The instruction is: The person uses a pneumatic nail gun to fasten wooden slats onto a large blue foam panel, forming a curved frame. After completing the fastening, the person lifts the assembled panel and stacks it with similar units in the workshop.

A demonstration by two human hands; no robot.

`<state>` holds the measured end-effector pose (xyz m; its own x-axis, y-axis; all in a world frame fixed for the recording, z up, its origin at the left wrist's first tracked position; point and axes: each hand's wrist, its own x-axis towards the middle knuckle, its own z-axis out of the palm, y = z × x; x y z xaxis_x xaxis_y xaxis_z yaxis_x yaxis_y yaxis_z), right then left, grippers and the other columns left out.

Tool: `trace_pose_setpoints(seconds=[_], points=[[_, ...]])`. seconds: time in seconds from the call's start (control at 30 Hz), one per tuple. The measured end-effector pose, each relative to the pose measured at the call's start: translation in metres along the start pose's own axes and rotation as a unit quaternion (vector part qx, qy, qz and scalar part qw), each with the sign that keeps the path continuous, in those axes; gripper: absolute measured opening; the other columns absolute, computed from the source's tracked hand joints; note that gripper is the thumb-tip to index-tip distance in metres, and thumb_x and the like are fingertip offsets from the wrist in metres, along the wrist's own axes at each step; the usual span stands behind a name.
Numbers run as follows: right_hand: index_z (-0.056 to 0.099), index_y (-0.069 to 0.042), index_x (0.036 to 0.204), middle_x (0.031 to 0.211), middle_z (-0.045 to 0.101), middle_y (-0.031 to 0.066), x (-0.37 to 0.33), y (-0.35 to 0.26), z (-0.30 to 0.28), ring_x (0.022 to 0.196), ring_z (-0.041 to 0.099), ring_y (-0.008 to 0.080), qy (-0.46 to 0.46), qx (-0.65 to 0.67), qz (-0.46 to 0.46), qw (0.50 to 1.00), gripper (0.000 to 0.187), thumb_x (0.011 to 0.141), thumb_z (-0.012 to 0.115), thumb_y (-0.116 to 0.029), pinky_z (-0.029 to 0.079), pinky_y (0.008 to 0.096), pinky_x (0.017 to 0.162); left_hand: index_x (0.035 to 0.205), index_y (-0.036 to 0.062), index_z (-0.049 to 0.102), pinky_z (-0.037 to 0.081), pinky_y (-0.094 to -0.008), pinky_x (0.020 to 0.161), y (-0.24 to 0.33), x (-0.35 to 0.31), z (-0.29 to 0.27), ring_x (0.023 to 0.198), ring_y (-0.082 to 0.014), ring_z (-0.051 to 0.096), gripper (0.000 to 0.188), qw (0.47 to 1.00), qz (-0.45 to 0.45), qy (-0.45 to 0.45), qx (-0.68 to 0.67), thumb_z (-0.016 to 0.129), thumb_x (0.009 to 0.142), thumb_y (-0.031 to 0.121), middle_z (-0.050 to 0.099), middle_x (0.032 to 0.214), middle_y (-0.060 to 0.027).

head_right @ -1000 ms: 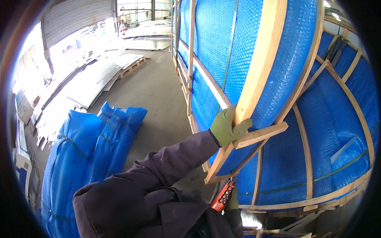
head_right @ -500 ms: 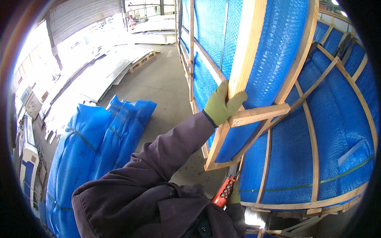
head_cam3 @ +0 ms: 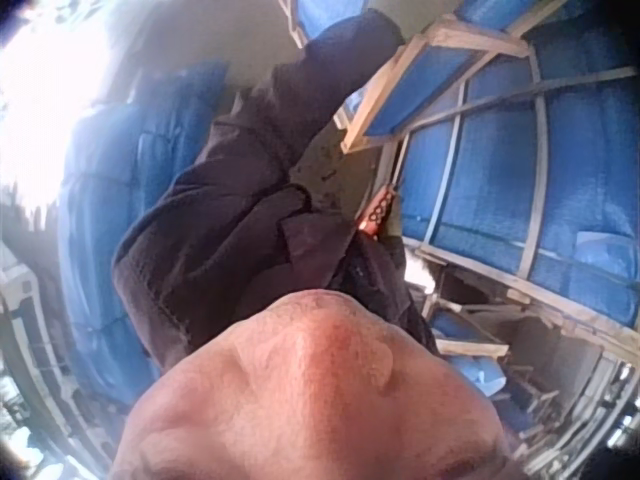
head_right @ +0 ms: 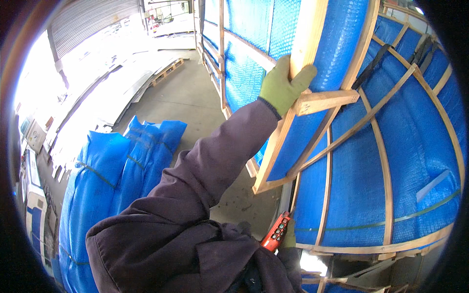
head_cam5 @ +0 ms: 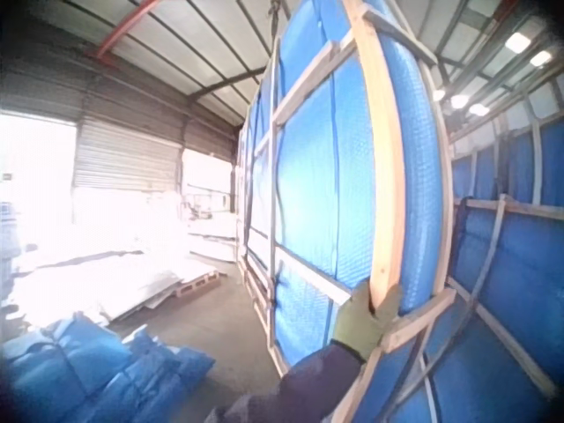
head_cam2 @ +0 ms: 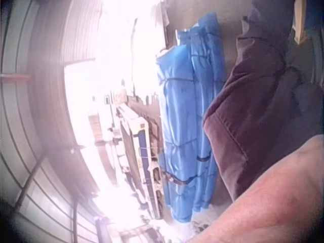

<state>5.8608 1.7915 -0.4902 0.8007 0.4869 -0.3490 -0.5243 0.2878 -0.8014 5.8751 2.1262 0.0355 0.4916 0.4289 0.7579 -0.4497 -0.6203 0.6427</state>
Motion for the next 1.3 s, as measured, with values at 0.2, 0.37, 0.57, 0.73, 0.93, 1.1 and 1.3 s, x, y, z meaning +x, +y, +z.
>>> trace_pose_setpoints(seconds=[0.2, 0.37, 0.57, 0.73, 0.93, 1.1, 1.3], points=[[0.069, -0.021, 0.151, 0.130, 0.077, 0.0022, 0.011, 0.032, -0.014, 0.112, 0.074, 0.0249, 0.005, -0.006, -0.010, 1.000, 0.080, 0.101, 0.064, -0.084, 0.062, 0.0473, 0.097, 0.149, -0.0040, 0.059, 0.063, -0.0472, 0.095, -0.022, 0.006, 0.028, 0.106, -0.0399, 0.080, 0.083, 0.996, 0.060, -0.006, 0.069, 0.078, 0.101, 0.062, 0.080, 0.113, -0.0277], [0.071, -0.021, 0.146, 0.125, 0.079, 0.0019, 0.018, 0.069, -0.031, 0.108, 0.075, 0.0243, 0.040, 0.033, -0.028, 0.998, 0.077, 0.101, 0.065, -0.083, 0.063, 0.0469, 0.095, 0.156, -0.0021, 0.055, 0.048, -0.0580, 0.121, -0.113, -0.043, 0.041, 0.142, -0.0509, 0.061, 0.090, 0.957, 0.236, 0.051, 0.163, 0.084, 0.095, 0.058, 0.068, 0.147, -0.0328], [0.070, -0.017, 0.147, 0.124, 0.078, 0.0014, 0.041, 0.108, -0.047, 0.109, 0.075, 0.0222, 0.063, 0.073, -0.005, 0.995, 0.075, 0.102, 0.069, -0.077, 0.065, 0.0449, 0.095, 0.157, 0.0062, 0.059, 0.044, -0.0593, 0.124, -0.295, -0.114, 0.043, 0.143, -0.0464, 0.062, 0.085, 0.947, 0.152, -0.072, 0.273, 0.074, 0.097, 0.063, 0.068, 0.154, -0.0234], [0.069, -0.015, 0.154, 0.134, 0.079, 0.0039, 0.068, 0.142, -0.042, 0.115, 0.075, 0.0231, 0.098, 0.044, -0.009, 0.994, 0.080, 0.101, 0.073, -0.075, 0.062, 0.0433, 0.100, 0.165, 0.0094, 0.055, 0.044, -0.0572, 0.126, -0.426, -0.182, 0.010, 0.150, -0.0431, 0.058, 0.083, 0.914, 0.012, -0.211, 0.345, 0.068, 0.103, 0.062, 0.062, 0.162, -0.0219], [0.076, -0.016, 0.137, 0.109, 0.081, 0.0006, 0.103, 0.203, -0.048, 0.092, 0.076, 0.0205, 0.151, 0.010, -0.051, 0.987, 0.063, 0.110, 0.063, -0.071, 0.063, 0.0400, 0.087, 0.167, 0.0142, 0.055, 0.049, -0.0555, 0.123, -0.565, -0.300, -0.051, 0.153, -0.0417, 0.056, 0.083, 0.823, -0.173, -0.341, 0.421, 0.061, 0.105, 0.069, 0.059, 0.166, -0.0211], [0.073, -0.020, 0.142, 0.110, 0.079, -0.0005, 0.112, 0.235, -0.050, 0.097, 0.075, 0.0209, 0.054, 0.068, -0.019, 0.996, 0.062, 0.108, 0.066, -0.071, 0.063, 0.0407, 0.085, 0.165, 0.0159, 0.058, 0.045, -0.0548, 0.127, -0.645, -0.457, -0.123, 0.156, -0.0391, 0.055, 0.083, 0.711, -0.276, -0.439, 0.476, 0.053, 0.105, 0.073, 0.056, 0.170, -0.0186], [0.068, -0.017, 0.152, 0.120, 0.077, -0.0006, 0.103, 0.261, 0.002, 0.104, 0.073, 0.0191, 0.034, 0.023, -0.007, 0.999, 0.066, 0.113, 0.058, -0.070, 0.062, 0.0393, 0.093, 0.157, 0.0206, 0.068, 0.050, -0.0551, 0.123, -0.695, -0.635, -0.247, 0.149, -0.0358, 0.064, 0.064, 0.717, -0.384, -0.423, 0.399, 0.055, 0.108, 0.059, 0.067, 0.162, -0.0119]])
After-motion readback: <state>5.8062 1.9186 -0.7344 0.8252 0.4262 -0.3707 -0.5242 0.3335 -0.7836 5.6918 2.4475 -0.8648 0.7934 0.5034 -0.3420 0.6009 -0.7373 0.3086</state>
